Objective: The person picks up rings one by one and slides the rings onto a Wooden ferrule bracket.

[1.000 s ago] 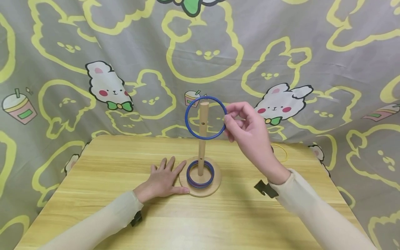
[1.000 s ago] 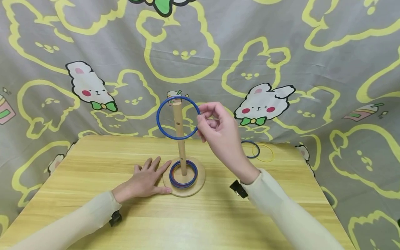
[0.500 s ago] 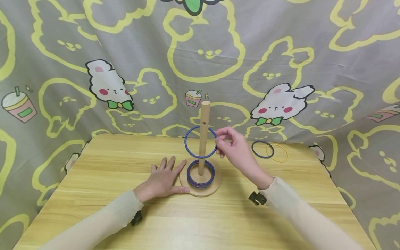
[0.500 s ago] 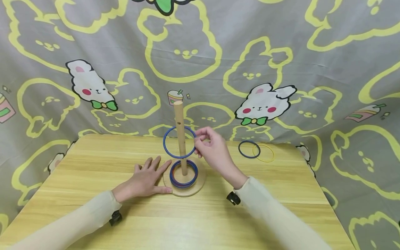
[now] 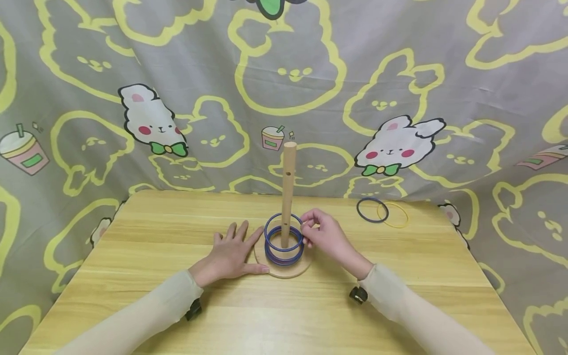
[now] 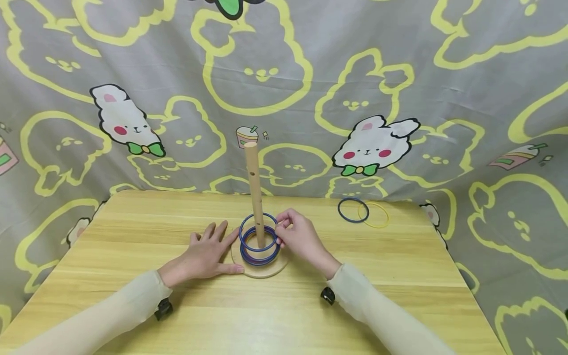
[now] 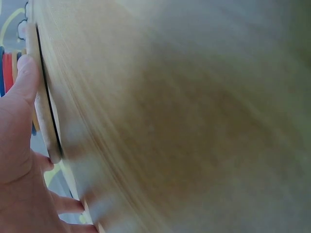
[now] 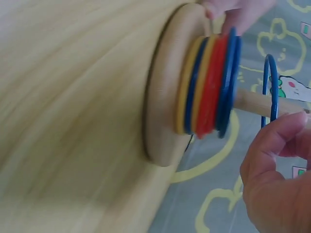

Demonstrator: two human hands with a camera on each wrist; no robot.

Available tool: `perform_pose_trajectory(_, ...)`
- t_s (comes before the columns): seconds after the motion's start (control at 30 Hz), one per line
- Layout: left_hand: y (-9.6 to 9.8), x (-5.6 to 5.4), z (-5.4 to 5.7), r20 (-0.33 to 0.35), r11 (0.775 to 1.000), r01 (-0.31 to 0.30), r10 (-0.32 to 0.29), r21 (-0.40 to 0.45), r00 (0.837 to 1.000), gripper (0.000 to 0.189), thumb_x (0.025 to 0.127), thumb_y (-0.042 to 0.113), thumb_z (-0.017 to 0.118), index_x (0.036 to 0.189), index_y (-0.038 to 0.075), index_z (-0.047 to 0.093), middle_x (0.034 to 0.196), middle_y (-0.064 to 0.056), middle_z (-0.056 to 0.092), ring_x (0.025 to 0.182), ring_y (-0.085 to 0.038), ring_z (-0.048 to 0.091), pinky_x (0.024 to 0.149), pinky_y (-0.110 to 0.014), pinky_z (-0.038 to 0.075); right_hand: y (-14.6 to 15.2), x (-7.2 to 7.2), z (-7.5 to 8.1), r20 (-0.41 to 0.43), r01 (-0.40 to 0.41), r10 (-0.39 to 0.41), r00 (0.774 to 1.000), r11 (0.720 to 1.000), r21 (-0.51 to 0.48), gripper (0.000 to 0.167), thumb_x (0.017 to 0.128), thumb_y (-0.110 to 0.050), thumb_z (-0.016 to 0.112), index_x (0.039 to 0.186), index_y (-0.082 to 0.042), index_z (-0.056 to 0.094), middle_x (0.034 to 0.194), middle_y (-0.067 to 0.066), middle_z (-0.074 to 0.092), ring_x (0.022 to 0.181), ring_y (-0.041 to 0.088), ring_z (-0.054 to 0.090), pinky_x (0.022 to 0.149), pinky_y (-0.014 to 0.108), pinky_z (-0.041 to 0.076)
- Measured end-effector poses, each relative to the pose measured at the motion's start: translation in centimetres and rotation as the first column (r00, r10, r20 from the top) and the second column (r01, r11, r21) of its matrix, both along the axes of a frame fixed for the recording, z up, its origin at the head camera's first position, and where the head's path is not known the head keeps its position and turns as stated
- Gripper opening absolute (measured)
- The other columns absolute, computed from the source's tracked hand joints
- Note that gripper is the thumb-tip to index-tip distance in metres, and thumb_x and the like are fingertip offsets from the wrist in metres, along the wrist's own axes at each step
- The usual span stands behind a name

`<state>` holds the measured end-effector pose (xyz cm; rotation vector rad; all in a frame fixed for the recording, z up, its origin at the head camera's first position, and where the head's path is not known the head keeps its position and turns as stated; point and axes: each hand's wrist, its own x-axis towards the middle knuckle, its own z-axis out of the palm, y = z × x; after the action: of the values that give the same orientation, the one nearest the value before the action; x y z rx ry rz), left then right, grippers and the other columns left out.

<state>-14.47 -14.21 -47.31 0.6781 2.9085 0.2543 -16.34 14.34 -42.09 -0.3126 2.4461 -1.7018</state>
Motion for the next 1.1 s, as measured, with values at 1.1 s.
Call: perform_pose_trajectory(1.1,-0.3,-0.1,-0.6,-0.006,0.999,-0.001,0.001,0.048,1.000,0.118,0.086,0.095,0.055,0.175,0.022,0.029,0.171,-0.032,0.028,0.151,-0.063,0.026,0.099,-0.083,0.031,16.9,-5.5,-3.2,-0.197,0.085,0.042,0.980,0.800,0.594,0.053,0.089,0.000,0.073,0.137,0.014,0.056,0.123,0.033,0.065,0.111,0.044,0.065,0.099,0.063,0.050)
